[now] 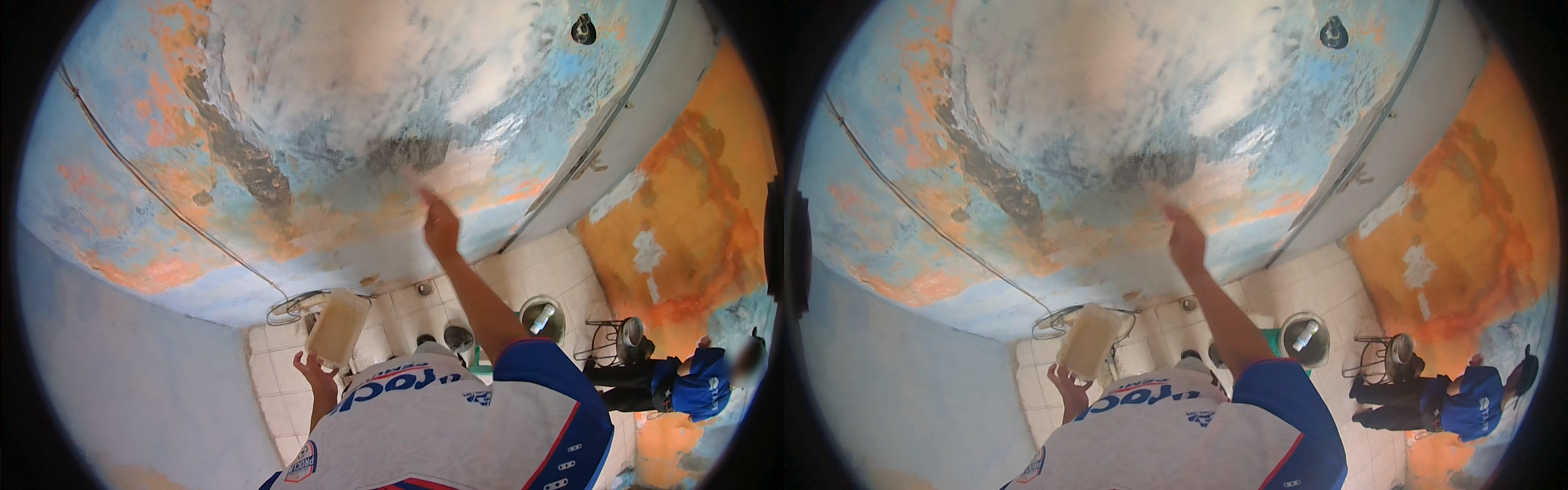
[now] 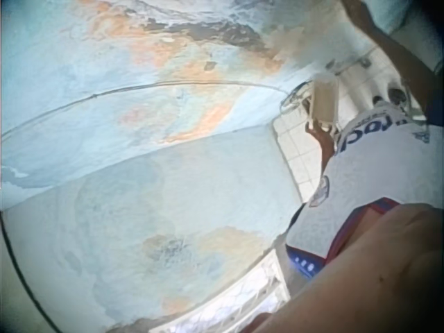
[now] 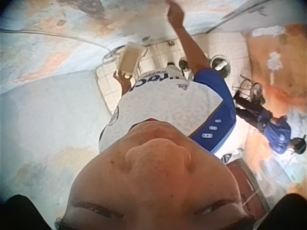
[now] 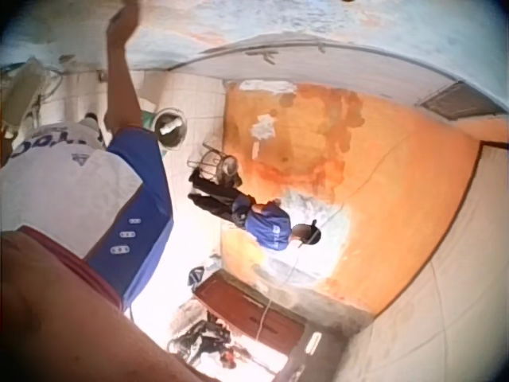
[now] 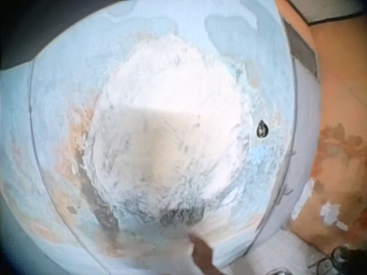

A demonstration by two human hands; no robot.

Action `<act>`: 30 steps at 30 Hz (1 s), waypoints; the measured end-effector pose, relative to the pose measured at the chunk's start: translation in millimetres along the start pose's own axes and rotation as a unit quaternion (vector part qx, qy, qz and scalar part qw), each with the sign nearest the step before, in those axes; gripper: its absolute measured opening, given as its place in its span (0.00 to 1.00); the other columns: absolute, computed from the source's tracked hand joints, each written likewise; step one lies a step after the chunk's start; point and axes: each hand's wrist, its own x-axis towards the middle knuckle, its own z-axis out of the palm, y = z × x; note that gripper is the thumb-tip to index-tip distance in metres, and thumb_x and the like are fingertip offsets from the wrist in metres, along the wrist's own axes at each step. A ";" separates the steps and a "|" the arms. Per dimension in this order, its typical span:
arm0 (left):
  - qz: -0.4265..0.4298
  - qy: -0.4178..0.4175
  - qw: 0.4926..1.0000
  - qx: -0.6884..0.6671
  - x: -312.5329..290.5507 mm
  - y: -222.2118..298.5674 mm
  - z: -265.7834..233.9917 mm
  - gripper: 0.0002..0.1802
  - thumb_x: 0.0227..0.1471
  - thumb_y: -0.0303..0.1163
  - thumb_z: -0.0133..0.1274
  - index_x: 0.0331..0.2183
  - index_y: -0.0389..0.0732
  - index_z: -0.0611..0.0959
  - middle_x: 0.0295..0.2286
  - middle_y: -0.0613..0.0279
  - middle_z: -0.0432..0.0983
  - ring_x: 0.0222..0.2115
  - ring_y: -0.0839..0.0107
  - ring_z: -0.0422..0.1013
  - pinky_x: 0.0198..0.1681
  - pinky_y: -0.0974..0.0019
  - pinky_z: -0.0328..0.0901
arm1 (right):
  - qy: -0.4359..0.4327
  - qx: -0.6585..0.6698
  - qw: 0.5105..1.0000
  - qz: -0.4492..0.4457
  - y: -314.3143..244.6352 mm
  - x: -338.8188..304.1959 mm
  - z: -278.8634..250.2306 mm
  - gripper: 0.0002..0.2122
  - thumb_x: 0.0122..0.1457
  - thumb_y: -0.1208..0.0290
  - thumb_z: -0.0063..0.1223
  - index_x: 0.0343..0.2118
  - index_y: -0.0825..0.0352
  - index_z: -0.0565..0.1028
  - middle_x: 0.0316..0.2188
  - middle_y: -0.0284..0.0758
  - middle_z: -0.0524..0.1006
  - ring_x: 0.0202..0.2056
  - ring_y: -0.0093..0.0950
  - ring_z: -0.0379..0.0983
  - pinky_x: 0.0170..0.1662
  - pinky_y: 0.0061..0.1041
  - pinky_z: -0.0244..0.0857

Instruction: The person applies patching compound to a damaged ceiling and wall area using a putty knife and holding a container of the compound.

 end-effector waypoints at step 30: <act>0.169 -0.078 0.971 0.152 24.3 -55.4 -46.1 0.32 0.57 0.49 0.52 0.56 0.58 0.55 0.58 0.56 0.57 0.58 0.51 0.57 0.45 0.27 0.61 | 0.196 -0.278 0.927 -0.156 63.0 214.2 -63.6 0.21 0.55 0.80 0.53 0.54 0.69 0.75 0.45 0.48 0.81 0.39 0.42 0.81 0.37 0.34 0.75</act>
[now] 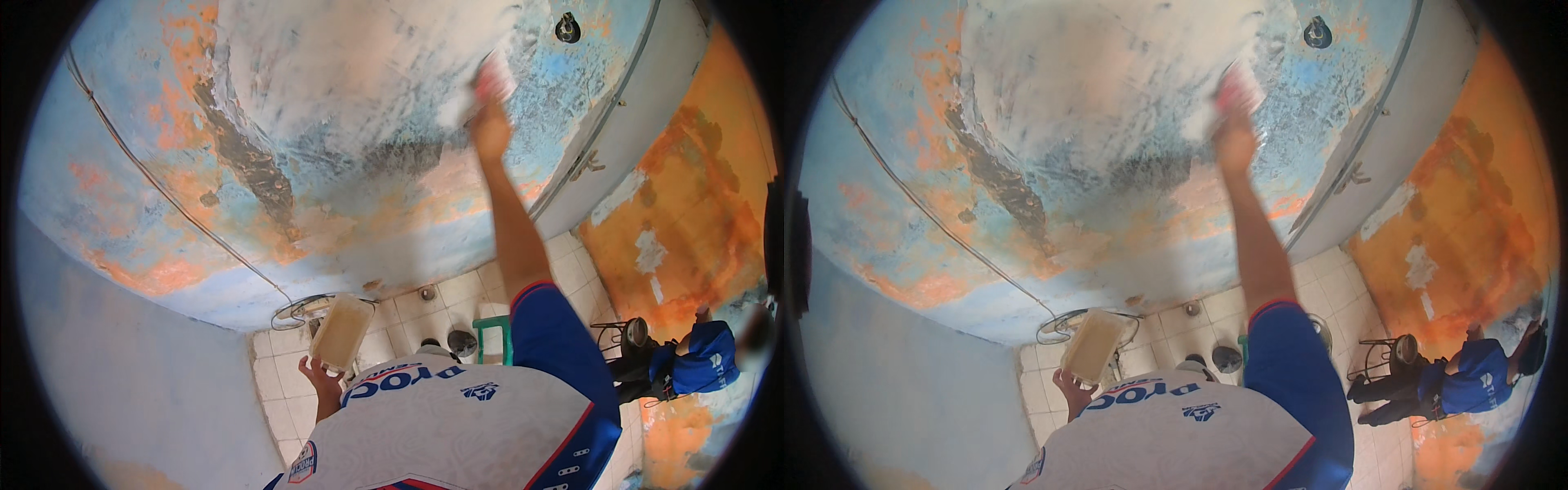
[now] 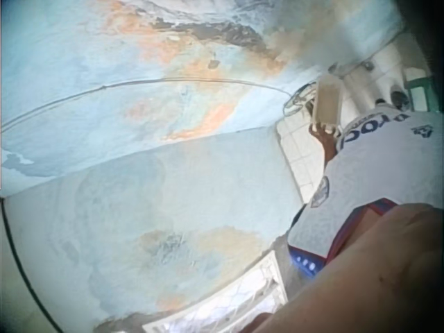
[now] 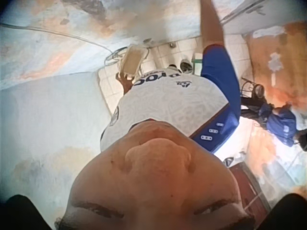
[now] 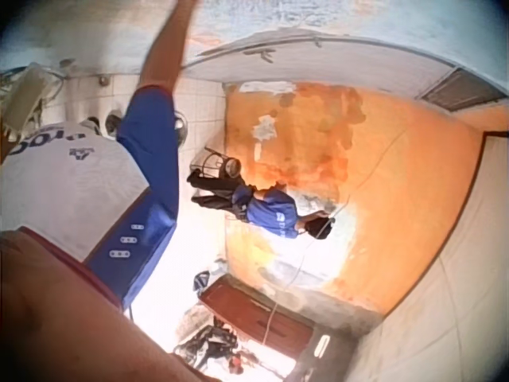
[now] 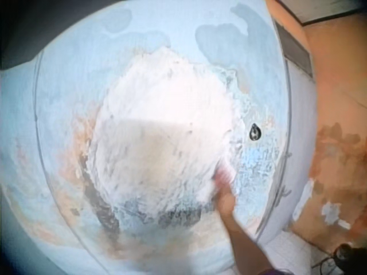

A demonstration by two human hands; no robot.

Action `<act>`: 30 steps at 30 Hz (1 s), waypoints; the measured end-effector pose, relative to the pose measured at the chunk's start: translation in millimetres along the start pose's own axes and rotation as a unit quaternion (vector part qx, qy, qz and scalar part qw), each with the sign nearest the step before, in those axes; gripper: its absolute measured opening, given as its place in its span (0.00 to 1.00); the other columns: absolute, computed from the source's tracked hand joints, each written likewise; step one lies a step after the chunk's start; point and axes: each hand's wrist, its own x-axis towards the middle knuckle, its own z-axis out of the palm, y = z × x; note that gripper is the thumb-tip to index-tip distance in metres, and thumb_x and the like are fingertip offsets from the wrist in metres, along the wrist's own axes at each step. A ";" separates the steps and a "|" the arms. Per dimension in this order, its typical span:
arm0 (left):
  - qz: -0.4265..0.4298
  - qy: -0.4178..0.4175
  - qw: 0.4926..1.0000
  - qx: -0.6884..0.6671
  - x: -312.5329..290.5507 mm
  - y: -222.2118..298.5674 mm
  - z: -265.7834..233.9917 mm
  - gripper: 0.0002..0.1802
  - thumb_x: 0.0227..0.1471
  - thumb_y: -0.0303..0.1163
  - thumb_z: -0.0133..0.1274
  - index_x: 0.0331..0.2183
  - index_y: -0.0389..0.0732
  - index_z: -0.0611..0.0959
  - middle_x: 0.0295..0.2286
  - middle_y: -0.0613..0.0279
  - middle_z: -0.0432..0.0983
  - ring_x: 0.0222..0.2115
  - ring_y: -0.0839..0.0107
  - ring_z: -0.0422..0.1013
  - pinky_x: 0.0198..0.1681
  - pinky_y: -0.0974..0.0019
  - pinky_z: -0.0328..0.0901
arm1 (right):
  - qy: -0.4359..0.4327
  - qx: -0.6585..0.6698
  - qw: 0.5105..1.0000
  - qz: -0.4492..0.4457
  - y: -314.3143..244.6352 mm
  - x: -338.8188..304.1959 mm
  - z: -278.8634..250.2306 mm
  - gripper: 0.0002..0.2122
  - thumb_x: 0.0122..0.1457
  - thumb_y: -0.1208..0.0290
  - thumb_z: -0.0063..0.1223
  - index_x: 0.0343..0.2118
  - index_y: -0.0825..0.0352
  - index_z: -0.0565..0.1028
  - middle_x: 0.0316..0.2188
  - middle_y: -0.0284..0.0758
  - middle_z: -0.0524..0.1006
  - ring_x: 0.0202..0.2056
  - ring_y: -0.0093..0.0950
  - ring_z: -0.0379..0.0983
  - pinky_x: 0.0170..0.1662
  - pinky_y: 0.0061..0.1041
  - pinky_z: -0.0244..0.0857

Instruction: The person applies patching compound to a damaged ceiling and wall area using a putty knife and holding a container of the compound.

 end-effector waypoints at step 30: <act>-0.178 0.085 0.970 -0.143 -10.8 70.5 17.7 0.31 0.58 0.47 0.52 0.56 0.55 0.55 0.58 0.52 0.57 0.58 0.51 0.57 0.46 0.27 0.61 | -0.258 0.311 0.903 0.143 -135.4 -188.3 -78.2 0.19 0.60 0.82 0.48 0.54 0.65 0.76 0.49 0.40 0.80 0.44 0.39 0.79 0.43 0.31 0.74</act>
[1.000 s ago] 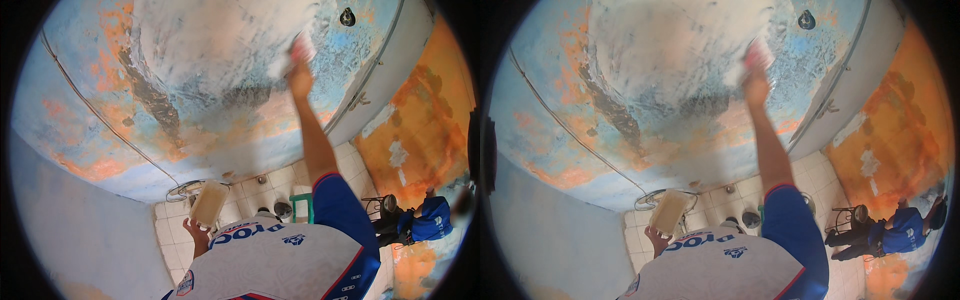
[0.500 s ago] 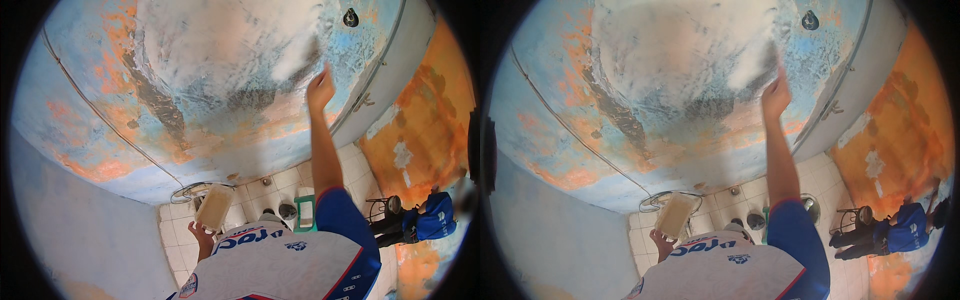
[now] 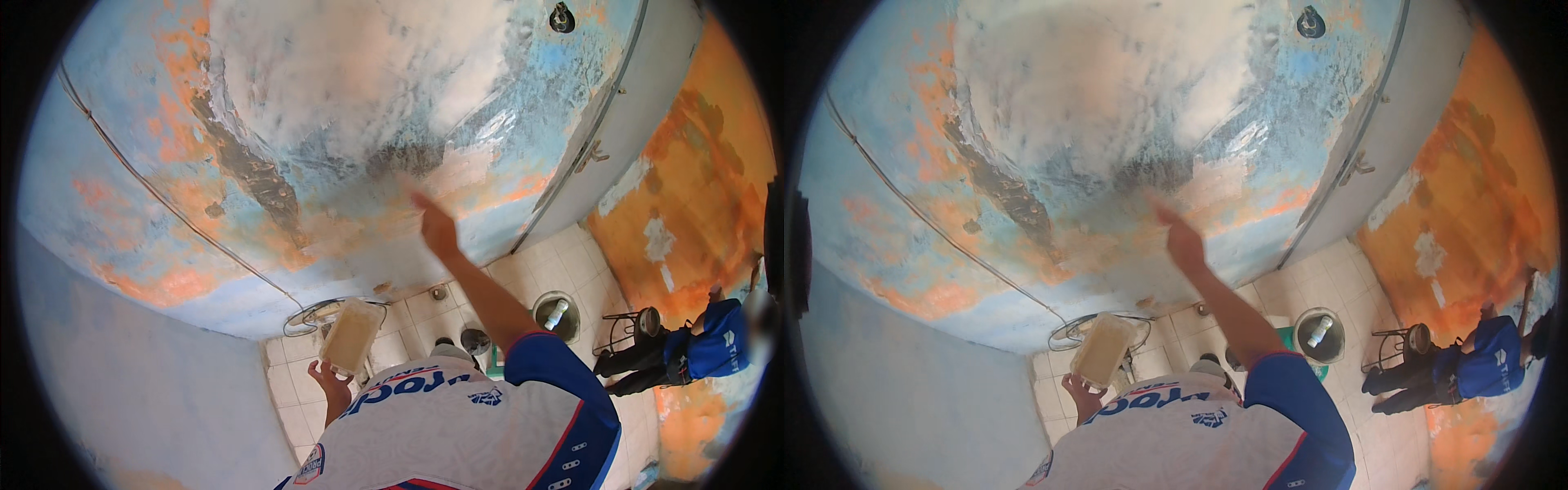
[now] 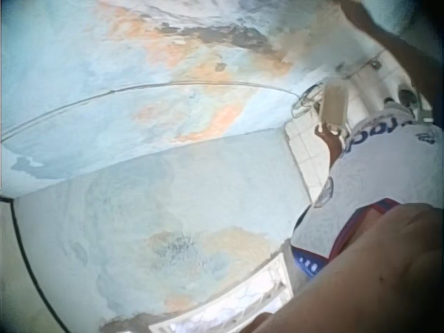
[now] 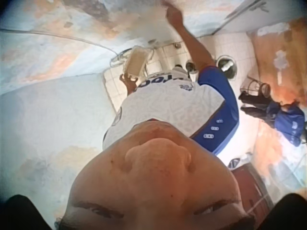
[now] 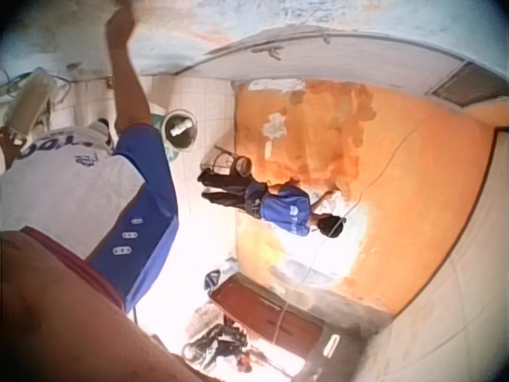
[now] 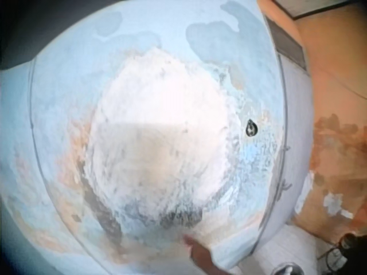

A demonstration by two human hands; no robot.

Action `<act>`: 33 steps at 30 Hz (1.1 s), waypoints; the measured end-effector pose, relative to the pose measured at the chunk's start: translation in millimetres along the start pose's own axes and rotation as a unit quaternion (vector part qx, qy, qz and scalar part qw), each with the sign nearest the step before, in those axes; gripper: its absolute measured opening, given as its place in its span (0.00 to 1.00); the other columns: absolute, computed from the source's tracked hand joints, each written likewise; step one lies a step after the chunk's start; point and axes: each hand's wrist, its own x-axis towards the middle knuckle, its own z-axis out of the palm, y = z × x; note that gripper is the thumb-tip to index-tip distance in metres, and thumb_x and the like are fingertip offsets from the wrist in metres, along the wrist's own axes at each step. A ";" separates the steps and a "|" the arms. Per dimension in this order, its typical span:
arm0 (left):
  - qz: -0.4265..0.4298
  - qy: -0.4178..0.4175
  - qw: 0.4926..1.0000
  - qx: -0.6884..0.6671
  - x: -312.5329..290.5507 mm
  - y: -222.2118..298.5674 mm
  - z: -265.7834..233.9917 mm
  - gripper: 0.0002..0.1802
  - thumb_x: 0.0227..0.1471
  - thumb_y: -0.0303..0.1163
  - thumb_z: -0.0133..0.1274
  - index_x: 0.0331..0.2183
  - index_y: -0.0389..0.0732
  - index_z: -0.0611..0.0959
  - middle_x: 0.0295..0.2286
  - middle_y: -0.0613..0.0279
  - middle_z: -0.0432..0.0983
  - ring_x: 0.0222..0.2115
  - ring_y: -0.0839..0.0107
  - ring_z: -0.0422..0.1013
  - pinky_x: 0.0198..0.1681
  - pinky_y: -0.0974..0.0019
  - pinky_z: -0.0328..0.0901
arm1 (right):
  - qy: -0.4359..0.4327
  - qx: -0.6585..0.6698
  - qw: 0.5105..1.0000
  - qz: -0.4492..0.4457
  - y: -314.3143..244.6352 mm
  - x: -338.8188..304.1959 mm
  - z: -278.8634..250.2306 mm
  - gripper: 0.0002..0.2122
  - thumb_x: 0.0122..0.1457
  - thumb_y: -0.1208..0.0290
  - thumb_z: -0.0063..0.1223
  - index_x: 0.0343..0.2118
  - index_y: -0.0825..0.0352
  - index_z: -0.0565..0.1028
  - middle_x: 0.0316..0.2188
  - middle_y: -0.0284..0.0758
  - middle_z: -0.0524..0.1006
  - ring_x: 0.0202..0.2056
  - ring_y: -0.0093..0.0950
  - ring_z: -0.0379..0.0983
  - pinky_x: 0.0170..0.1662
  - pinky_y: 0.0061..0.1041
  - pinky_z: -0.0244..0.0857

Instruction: The person applies patching compound to a damaged ceiling and wall area using a putty knife and holding a container of the compound.

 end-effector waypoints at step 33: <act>-0.023 0.025 0.999 -0.004 -0.6 -14.2 9.8 0.31 0.58 0.47 0.52 0.56 0.56 0.54 0.58 0.53 0.57 0.58 0.49 0.58 0.41 0.29 0.64 | 0.085 -0.175 0.981 -0.006 1.2 71.7 25.6 0.23 0.65 0.74 0.46 0.64 0.59 0.66 0.49 0.39 0.78 0.35 0.36 0.79 0.33 0.36 0.73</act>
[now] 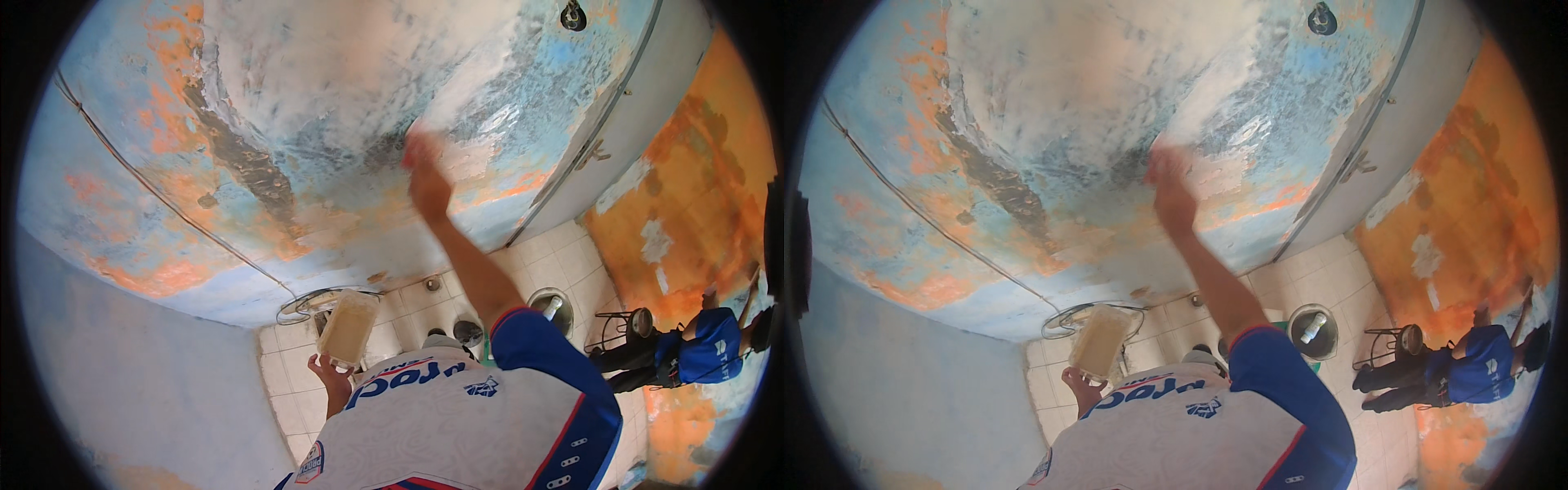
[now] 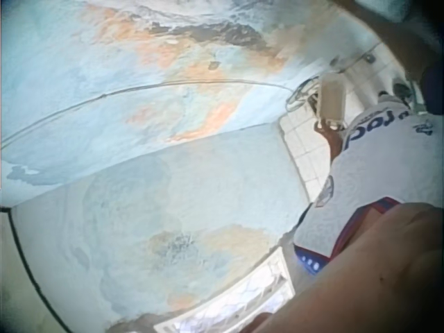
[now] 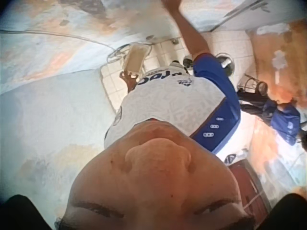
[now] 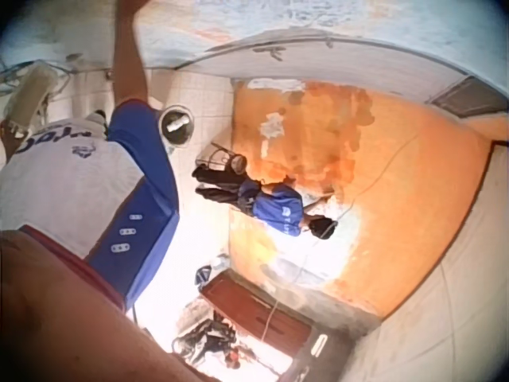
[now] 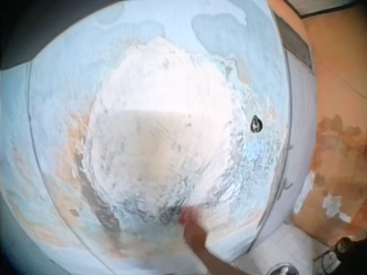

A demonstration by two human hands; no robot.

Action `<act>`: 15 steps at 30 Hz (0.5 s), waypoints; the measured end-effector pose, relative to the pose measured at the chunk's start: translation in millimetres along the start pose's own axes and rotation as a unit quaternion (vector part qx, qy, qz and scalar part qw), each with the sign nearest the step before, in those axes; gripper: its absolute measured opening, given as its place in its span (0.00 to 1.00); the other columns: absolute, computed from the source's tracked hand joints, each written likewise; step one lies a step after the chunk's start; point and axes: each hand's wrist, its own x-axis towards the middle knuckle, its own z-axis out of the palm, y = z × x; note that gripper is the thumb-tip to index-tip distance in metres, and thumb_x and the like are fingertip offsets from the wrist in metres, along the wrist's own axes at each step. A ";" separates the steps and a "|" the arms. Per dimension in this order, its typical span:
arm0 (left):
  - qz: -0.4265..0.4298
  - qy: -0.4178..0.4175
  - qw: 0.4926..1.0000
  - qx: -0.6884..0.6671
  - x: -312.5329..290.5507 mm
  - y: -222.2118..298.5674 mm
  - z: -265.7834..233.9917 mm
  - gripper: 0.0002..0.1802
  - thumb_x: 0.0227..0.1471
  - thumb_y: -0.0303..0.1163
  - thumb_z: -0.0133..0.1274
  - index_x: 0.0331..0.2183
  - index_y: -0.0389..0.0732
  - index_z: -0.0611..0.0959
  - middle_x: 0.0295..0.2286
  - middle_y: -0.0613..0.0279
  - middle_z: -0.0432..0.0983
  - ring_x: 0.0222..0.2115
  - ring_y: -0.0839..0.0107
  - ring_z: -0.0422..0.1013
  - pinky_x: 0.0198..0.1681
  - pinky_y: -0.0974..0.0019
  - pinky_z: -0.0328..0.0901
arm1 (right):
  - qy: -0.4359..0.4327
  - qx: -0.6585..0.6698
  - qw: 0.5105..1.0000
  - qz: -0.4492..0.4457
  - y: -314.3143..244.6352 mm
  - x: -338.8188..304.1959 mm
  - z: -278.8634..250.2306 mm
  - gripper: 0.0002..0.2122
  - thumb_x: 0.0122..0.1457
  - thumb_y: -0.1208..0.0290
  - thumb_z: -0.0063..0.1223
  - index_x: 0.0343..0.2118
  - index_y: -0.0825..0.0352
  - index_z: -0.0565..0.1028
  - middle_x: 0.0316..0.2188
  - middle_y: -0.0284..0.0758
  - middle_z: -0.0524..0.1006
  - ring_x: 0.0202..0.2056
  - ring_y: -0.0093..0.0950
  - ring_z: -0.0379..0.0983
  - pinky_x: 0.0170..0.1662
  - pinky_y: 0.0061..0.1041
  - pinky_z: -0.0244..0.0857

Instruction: The person applies patching compound to a damaged ceiling and wall area using a putty knife and holding a container of the compound.

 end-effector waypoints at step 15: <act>0.006 -0.014 1.000 0.015 -1.5 -9.0 -3.4 0.31 0.58 0.46 0.52 0.56 0.56 0.55 0.59 0.51 0.56 0.59 0.49 0.56 0.45 0.26 0.61 | 0.218 -0.048 0.973 -0.055 47.1 173.4 -127.0 0.16 0.59 0.80 0.52 0.50 0.66 0.79 0.42 0.43 0.82 0.38 0.42 0.78 0.41 0.35 0.73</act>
